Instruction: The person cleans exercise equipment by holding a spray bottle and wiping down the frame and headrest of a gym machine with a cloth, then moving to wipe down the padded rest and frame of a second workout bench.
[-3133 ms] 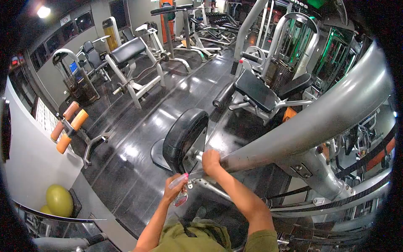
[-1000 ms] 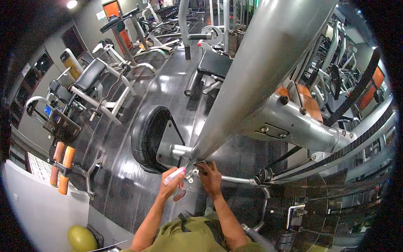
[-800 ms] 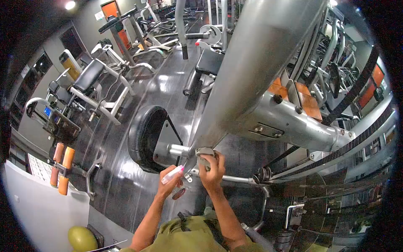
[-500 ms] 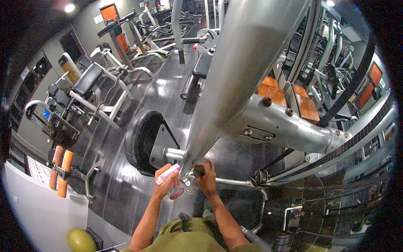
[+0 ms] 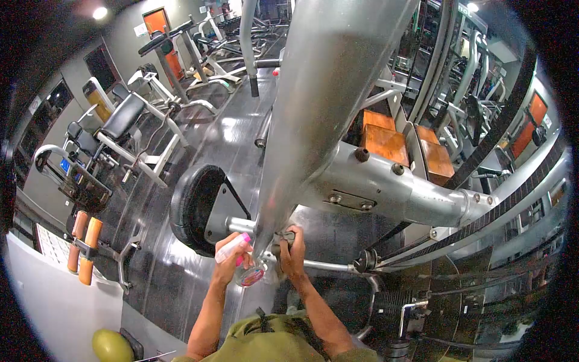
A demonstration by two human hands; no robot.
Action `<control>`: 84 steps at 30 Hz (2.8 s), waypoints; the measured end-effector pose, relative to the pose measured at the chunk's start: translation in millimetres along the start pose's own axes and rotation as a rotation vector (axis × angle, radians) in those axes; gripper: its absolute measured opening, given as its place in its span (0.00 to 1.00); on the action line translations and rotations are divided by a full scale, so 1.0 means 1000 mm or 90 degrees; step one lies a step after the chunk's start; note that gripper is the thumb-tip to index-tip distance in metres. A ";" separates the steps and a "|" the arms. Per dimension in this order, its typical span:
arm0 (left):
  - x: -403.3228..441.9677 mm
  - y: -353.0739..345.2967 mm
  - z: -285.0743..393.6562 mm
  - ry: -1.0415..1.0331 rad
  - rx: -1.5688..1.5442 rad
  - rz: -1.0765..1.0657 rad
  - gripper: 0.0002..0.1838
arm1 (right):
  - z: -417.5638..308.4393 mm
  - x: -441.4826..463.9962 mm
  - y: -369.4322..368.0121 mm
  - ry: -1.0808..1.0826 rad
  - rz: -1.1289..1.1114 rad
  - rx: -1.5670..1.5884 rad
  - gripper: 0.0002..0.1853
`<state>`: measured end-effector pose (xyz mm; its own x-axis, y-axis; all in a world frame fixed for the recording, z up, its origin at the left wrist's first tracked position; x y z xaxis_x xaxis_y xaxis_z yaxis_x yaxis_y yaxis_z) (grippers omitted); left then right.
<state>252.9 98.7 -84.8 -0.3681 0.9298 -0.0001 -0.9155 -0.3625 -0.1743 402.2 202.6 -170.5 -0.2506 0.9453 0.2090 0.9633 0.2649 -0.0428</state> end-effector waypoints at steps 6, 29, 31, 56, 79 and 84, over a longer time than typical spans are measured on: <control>0.000 -0.009 0.021 -0.051 -0.005 0.026 0.10 | -0.135 0.001 0.010 0.388 0.130 -0.127 0.17; -0.006 0.005 0.059 -0.217 0.109 0.054 0.12 | -0.119 -0.008 -0.021 0.358 -0.044 -0.385 0.30; -0.005 0.013 0.052 -0.193 0.136 0.033 0.17 | -0.141 -0.006 -0.016 0.369 -0.014 -0.369 0.30; 0.015 0.027 0.058 -0.083 -0.012 -0.002 0.07 | -0.187 -0.004 -0.035 0.389 0.083 -0.528 0.34; -0.007 -0.038 0.099 -0.162 0.023 0.000 0.12 | -0.262 0.006 0.035 0.531 0.178 -0.376 0.25; -0.010 -0.047 0.101 -0.166 0.015 0.023 0.11 | -0.174 0.004 0.029 0.352 0.002 -0.314 0.27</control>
<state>283.6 99.7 22.9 -0.4271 0.8694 0.2482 -0.9034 -0.3992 -0.1565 445.4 181.0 -1.2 -0.2880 0.6780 0.6763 0.9278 0.0226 0.3724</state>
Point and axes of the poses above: each hand's wrist, its own x-axis towards the middle knuckle, its own y-axis out of the back of the hand, z = x × y, the point moved 9 cm from there along x, towards the middle knuckle, and after that the axes turned 2 degrees about x, right-handed, at the moved point
